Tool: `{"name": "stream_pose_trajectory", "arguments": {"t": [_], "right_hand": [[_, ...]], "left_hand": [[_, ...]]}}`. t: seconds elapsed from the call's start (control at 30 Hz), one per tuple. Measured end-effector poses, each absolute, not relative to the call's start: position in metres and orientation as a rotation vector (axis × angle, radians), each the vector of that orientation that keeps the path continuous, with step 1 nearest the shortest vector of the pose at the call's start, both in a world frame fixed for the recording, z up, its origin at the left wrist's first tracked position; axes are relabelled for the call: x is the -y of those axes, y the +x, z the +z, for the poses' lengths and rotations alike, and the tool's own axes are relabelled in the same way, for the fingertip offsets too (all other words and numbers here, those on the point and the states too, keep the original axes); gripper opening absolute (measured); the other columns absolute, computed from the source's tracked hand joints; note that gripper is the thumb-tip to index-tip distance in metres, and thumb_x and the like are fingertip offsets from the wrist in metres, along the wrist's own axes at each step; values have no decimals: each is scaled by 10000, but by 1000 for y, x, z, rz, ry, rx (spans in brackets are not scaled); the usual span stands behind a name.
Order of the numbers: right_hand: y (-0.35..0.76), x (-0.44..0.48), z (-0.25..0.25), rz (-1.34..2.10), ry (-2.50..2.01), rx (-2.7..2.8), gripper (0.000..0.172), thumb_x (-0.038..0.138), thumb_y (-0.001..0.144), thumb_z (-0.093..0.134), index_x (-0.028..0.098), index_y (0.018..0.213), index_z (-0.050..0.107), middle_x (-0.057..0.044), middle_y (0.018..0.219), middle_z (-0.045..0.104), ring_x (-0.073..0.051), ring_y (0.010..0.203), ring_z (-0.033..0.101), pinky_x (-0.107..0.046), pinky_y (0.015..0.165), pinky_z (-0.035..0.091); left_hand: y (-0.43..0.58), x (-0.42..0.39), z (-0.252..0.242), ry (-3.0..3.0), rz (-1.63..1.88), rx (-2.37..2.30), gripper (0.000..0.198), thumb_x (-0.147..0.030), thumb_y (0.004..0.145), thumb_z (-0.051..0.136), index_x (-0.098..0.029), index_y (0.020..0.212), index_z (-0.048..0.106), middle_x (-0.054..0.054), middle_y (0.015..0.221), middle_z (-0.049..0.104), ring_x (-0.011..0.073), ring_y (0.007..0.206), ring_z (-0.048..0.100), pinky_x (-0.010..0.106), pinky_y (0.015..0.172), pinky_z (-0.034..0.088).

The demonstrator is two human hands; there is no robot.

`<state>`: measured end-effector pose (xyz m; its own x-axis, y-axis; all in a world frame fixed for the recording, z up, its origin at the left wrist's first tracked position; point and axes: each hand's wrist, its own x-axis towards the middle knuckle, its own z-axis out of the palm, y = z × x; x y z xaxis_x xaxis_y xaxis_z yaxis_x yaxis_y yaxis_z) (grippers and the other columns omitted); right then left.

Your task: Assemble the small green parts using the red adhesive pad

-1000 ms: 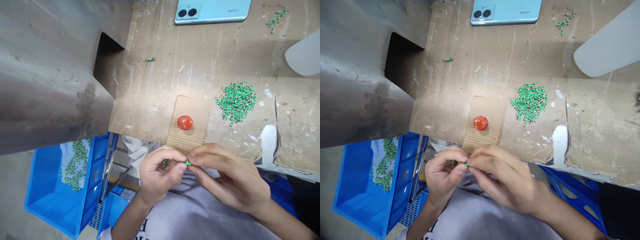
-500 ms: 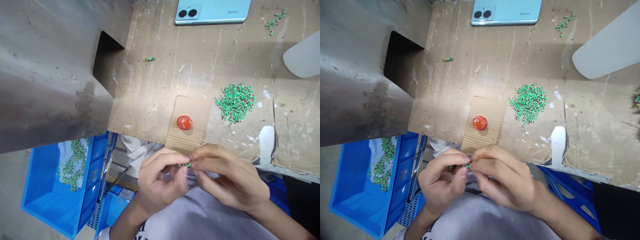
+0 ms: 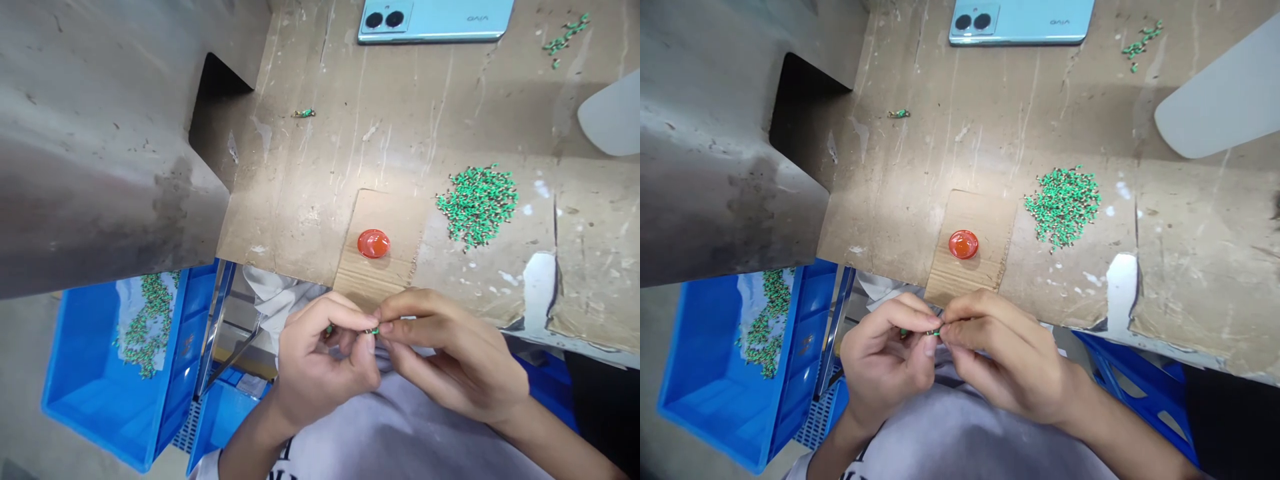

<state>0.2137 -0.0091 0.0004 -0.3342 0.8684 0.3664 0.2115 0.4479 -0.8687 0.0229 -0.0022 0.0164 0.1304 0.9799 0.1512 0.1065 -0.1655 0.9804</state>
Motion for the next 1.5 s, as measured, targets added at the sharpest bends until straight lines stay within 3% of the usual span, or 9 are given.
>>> {"name": "stream_pose_trajectory", "arguments": {"t": [0.43,0.7,0.83,0.97,1.27,1.5], "right_hand": [[207,14,2,989,-949,1695,249,1,1019,677,211,1148,711,-93,1022,823,-200,917,844,-271,781,722],[203,10,2,1005,-1026,1606,264,26,999,724,240,1153,730,-61,976,816,-197,846,826,-291,757,718],[202,8,2,1033,-1006,1513,275,17,985,717,232,1154,741,-51,958,798,-186,828,809,-283,762,705],[204,7,6,1086,-1010,1450,270,21,975,725,241,1128,763,-42,937,822,-193,818,819,-285,739,704],[206,8,13,1307,-1106,1311,43,183,1033,799,222,1019,791,-12,809,822,-142,664,783,-198,615,651],[206,6,15,1387,-1066,1230,98,118,980,819,214,1000,821,19,734,783,-101,527,689,-171,496,569]], "left_hand": [[23,7,3,1226,1166,-1059,178,-107,881,827,-209,872,681,-40,688,652,79,525,517,162,500,452],[24,3,10,996,1069,-1145,213,-322,964,865,-193,839,752,5,701,735,111,556,647,183,523,538],[21,1,16,1027,1022,-1159,128,-320,955,892,-210,940,828,-4,712,745,110,552,624,186,495,527],[19,-1,16,1124,1058,-1132,163,-301,907,955,-216,961,826,-18,723,729,91,521,559,191,485,501],[15,-1,5,1280,1118,-991,213,-254,913,970,-219,1014,786,-41,743,668,83,583,558,177,562,486],[15,3,-2,1247,1150,-890,240,-265,917,968,-235,1033,760,-42,741,679,96,572,553,196,549,460]]}}
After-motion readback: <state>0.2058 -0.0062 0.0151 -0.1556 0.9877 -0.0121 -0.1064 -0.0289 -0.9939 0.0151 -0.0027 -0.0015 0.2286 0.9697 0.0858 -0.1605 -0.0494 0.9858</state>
